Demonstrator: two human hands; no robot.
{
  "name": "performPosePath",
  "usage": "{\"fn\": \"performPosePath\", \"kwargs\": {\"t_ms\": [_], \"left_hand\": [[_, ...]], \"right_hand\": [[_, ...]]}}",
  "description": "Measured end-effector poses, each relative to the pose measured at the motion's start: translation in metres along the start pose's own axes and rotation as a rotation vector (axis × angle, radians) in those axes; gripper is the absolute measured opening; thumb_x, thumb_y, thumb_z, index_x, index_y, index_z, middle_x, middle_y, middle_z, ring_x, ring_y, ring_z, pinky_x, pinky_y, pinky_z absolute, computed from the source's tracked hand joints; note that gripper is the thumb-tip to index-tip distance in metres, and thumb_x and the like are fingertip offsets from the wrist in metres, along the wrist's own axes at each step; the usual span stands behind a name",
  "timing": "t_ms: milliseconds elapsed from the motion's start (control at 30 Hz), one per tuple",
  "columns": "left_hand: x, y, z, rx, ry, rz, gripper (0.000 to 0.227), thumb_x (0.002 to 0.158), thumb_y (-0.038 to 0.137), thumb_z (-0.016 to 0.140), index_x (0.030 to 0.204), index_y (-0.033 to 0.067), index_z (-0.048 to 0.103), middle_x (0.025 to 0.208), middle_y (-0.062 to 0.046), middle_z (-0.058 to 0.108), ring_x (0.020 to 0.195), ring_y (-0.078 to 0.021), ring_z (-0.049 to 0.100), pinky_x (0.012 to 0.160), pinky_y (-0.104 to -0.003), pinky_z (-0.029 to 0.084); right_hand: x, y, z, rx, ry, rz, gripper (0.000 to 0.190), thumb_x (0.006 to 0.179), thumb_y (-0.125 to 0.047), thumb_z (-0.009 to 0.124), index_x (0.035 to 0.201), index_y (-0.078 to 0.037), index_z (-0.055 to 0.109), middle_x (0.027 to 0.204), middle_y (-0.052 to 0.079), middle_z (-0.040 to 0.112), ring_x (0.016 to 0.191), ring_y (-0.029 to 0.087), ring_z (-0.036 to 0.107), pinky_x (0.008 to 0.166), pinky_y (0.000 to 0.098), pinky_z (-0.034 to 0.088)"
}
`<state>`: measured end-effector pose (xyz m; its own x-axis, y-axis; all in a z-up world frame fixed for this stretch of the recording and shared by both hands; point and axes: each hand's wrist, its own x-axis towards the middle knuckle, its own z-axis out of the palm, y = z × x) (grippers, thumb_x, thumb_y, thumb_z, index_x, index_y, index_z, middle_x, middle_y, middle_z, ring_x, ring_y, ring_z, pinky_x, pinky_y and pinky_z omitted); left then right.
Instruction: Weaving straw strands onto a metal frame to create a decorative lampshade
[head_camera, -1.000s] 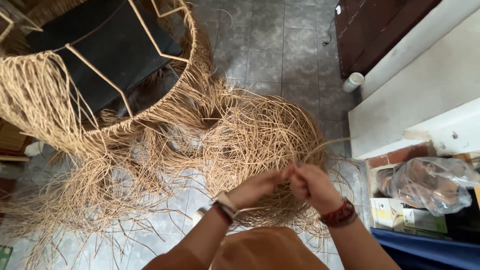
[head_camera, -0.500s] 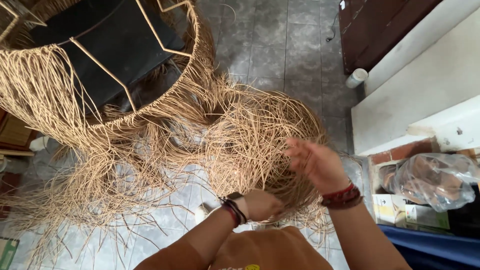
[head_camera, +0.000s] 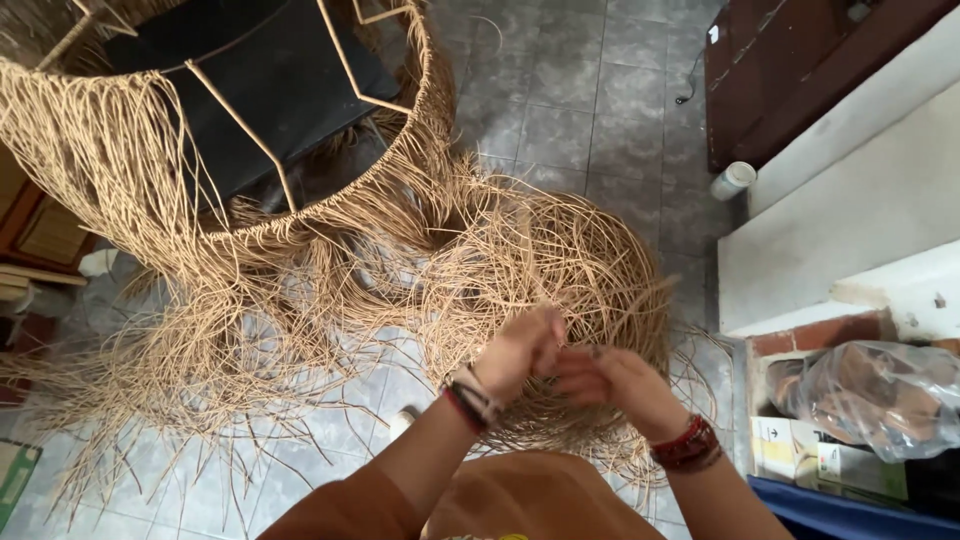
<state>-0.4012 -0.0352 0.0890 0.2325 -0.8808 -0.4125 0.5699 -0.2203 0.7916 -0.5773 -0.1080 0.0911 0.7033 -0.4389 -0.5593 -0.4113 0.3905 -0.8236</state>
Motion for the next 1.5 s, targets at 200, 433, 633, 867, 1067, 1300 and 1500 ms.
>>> {"fn": "performPosePath", "kwargs": {"t_ms": [200,433,633,867,1067,1300,1500], "left_hand": [[-0.014,-0.051,-0.038,1.110,-0.770,0.020,0.034,0.105,0.027,0.037,0.077,0.0120,0.051,0.075,-0.002,0.051,0.063,-0.0169,0.045,0.065,-0.036,0.043],[-0.006,-0.015,-0.011,0.819,-0.491,0.011,0.037,0.103,0.037,0.041,0.111,0.0150,0.070,0.112,-0.004,0.072,0.104,-0.0193,0.069,0.099,-0.038,0.057],[0.016,0.010,0.002,-0.395,-0.234,-0.086,0.033,0.101,0.018,0.053,0.128,-0.0009,0.052,0.107,-0.013,0.067,0.097,-0.0252,0.066,0.093,-0.037,0.057],[0.007,0.028,0.020,0.080,-0.054,-0.184,0.036,0.115,0.024,0.034,0.097,0.0090,0.061,0.059,0.008,0.048,0.042,-0.0041,0.036,0.036,-0.019,0.032],[0.005,-0.053,-0.006,1.271,-0.611,0.421,0.030,0.097,0.024,0.049,0.083,0.0047,0.068,0.077,-0.021,0.071,0.081,-0.0466,0.069,0.072,-0.054,0.054],[-0.018,-0.016,-0.002,1.134,-0.570,0.157,0.035,0.095,0.027,0.053,0.123,0.0128,0.068,0.113,-0.023,0.072,0.110,-0.0500,0.065,0.096,-0.059,0.052],[0.027,-0.032,0.011,0.258,-0.179,0.019,0.036,0.102,0.017,0.059,0.132,-0.0016,0.062,0.121,-0.025,0.066,0.110,-0.0389,0.068,0.084,-0.045,0.061]], "right_hand": [[0.009,-0.043,-0.008,0.410,0.114,-0.204,0.045,0.108,-0.020,0.036,0.134,0.011,0.057,0.105,0.027,0.070,0.089,0.034,0.067,0.082,0.0443,0.058],[0.008,-0.021,-0.018,0.189,0.040,-0.246,0.039,0.110,-0.018,0.031,0.089,-0.001,0.059,0.055,-0.004,0.039,0.040,0.010,0.031,0.035,0.0253,0.029],[-0.009,0.016,-0.019,0.018,-0.047,-0.008,0.039,0.109,-0.031,0.042,0.086,-0.006,0.062,0.058,-0.004,0.040,0.045,0.010,0.029,0.039,0.0246,0.025],[-0.018,-0.027,-0.004,-0.112,0.094,0.050,0.061,0.093,-0.046,0.040,0.127,-0.004,0.069,0.125,0.018,0.079,0.099,0.035,0.081,0.078,0.0449,0.070],[0.034,-0.021,-0.018,0.387,0.118,-0.256,0.044,0.106,-0.027,0.045,0.128,0.007,0.063,0.088,0.016,0.075,0.074,0.020,0.073,0.072,0.0351,0.058],[0.037,0.002,-0.041,0.386,0.168,-0.291,0.036,0.110,-0.025,0.042,0.100,0.002,0.062,0.061,-0.003,0.026,0.044,0.008,0.022,0.041,0.0237,0.020],[0.026,0.030,-0.023,0.157,0.206,-0.217,0.034,0.109,-0.019,0.042,0.089,-0.001,0.061,0.060,0.000,0.026,0.041,0.010,0.023,0.036,0.0252,0.021]]}}
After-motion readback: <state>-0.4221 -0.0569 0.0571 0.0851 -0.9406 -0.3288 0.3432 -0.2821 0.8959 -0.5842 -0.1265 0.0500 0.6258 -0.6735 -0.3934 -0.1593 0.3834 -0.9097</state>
